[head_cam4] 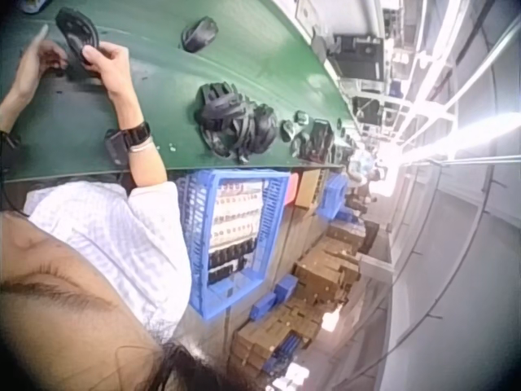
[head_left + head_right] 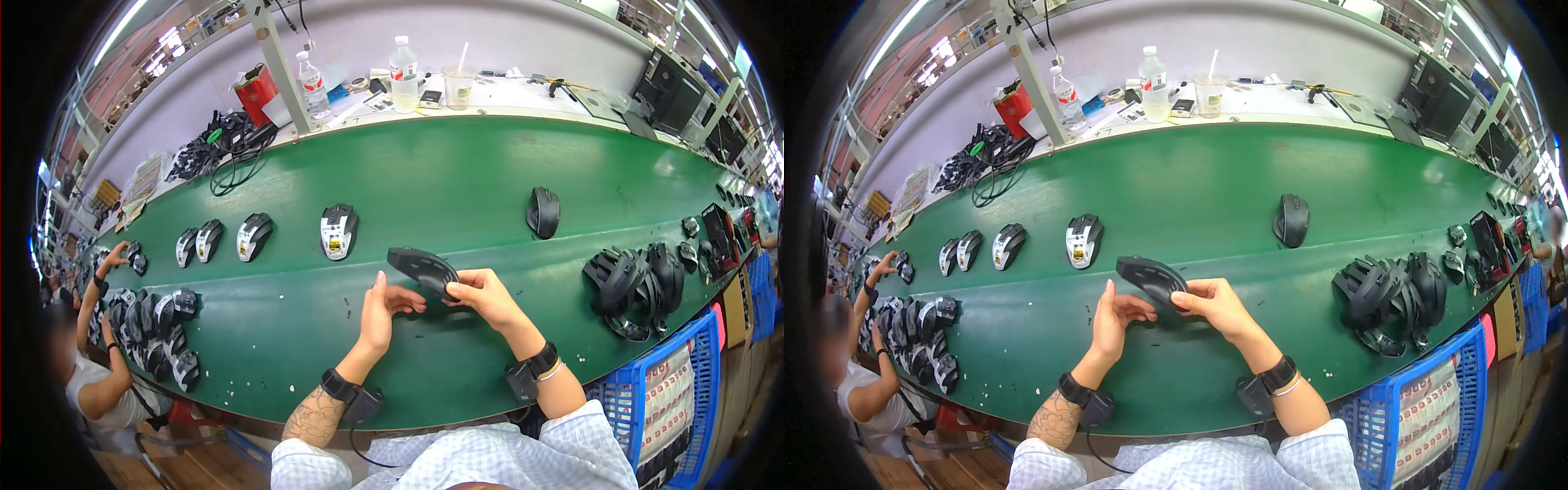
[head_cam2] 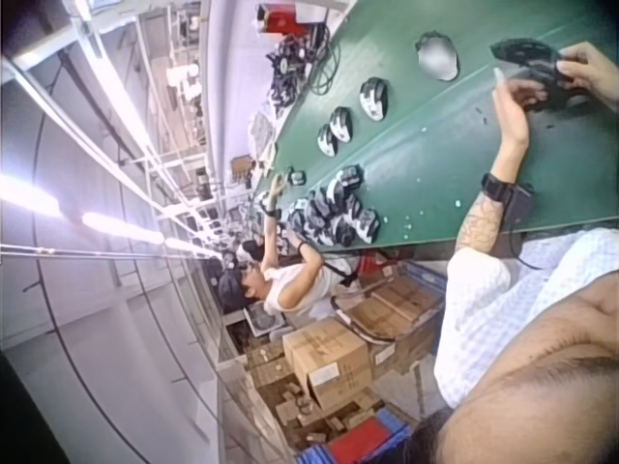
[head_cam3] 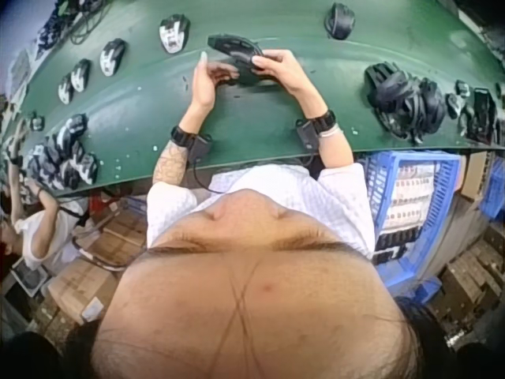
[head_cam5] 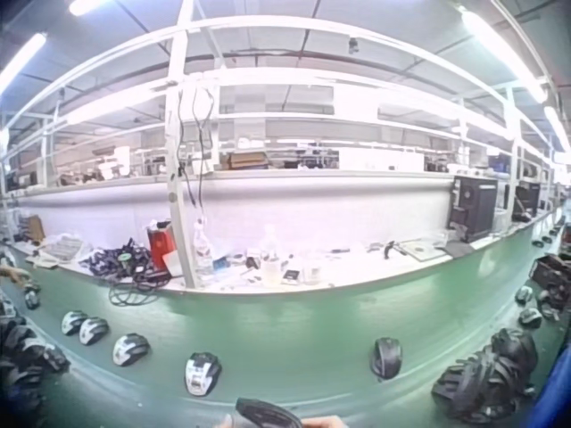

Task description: Manually assemble the upper and lower casing of computer mice on a production line.

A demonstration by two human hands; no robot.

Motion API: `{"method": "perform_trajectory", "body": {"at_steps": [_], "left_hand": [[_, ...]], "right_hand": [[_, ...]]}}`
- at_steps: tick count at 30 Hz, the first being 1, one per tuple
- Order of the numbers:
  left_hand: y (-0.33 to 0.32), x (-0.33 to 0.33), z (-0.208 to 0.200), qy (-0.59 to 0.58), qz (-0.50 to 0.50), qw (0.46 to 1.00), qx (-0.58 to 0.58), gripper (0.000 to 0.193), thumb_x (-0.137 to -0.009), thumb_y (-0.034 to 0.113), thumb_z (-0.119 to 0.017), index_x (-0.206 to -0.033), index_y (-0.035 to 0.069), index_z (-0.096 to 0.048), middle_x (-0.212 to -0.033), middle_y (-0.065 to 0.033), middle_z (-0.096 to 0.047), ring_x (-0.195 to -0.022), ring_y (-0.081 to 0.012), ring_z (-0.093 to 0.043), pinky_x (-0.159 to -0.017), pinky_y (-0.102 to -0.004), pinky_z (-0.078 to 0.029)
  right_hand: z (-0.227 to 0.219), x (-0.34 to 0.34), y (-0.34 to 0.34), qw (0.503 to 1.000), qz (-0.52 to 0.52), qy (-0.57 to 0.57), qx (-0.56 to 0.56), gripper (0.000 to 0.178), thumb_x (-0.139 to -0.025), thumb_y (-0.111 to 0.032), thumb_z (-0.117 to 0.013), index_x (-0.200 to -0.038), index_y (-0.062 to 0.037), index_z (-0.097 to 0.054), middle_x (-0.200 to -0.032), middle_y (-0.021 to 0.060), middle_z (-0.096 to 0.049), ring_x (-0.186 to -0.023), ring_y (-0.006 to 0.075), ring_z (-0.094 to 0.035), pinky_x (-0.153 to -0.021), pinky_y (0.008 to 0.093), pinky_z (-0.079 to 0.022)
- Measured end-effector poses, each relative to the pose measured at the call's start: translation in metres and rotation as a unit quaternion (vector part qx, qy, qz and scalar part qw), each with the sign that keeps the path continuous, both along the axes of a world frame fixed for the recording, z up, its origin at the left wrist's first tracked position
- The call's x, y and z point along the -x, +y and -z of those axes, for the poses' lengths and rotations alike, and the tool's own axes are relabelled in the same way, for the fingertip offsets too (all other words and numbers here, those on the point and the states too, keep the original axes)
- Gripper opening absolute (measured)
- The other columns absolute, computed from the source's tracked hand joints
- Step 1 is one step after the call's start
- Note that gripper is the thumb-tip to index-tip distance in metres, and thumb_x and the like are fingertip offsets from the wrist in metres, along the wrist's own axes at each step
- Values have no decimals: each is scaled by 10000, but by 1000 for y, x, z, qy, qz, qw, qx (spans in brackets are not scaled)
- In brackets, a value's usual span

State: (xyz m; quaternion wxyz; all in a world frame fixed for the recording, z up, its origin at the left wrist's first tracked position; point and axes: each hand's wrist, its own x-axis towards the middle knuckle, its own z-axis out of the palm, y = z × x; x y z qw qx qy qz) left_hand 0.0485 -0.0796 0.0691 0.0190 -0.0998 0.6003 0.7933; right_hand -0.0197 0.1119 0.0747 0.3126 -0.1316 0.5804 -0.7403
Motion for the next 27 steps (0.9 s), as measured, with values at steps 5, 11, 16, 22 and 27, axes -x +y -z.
{"method": "perform_trajectory", "body": {"at_steps": [5, 11, 16, 22, 27], "left_hand": [[4, -1, -1, 20, 14, 999, 30, 709, -959, 482, -199, -744, -28, -642, -717, -123, -638, -706, -211, -609, -711, -297, -434], [10, 2, 6, 7, 29, 998, 53, 605, -960, 407, -293, -742, -35, -644, -703, -117, -636, -678, -189, -614, -679, -282, -450], [15, -1, 9, 34, 24, 996, 83, 525, -951, 351, -351, -764, -30, -660, -706, -97, -649, -671, -158, -616, -655, -254, -442], [15, -7, 8, 52, 25, 993, 101, 465, -951, 291, -380, -777, -36, -661, -704, -80, -648, -669, -142, -608, -653, -250, -432], [21, -5, 8, 69, 50, 991, 98, 380, -944, 240, -417, -807, -33, -642, -721, -69, -637, -683, -128, -597, -651, -236, -425]], "right_hand": [[-2, 1, -1, 999, 28, -21, 32, 335, -858, -256, -641, -1023, 36, -636, -926, 70, -644, -838, 122, -599, -775, 270, -498], [0, 28, 11, 977, 208, -11, 37, 372, -833, -287, -670, -1016, 36, -638, -918, 70, -645, -833, 132, -597, -771, 273, -495], [24, 47, 21, 736, 380, 379, -413, 620, -631, -402, -786, -1069, -5, -600, -1032, 140, -545, -1009, 306, -493, -878, 414, -393], [28, 44, 13, 698, 350, 405, -476, 764, -619, -432, -788, -1172, 8, -496, -840, 92, -580, -826, 271, -548, -795, 391, -391], [27, 47, 20, 819, 358, 339, -292, 726, -662, -163, -795, -1271, -1, -434, -677, 89, -628, -566, 181, -585, -572, 304, -472]]}}
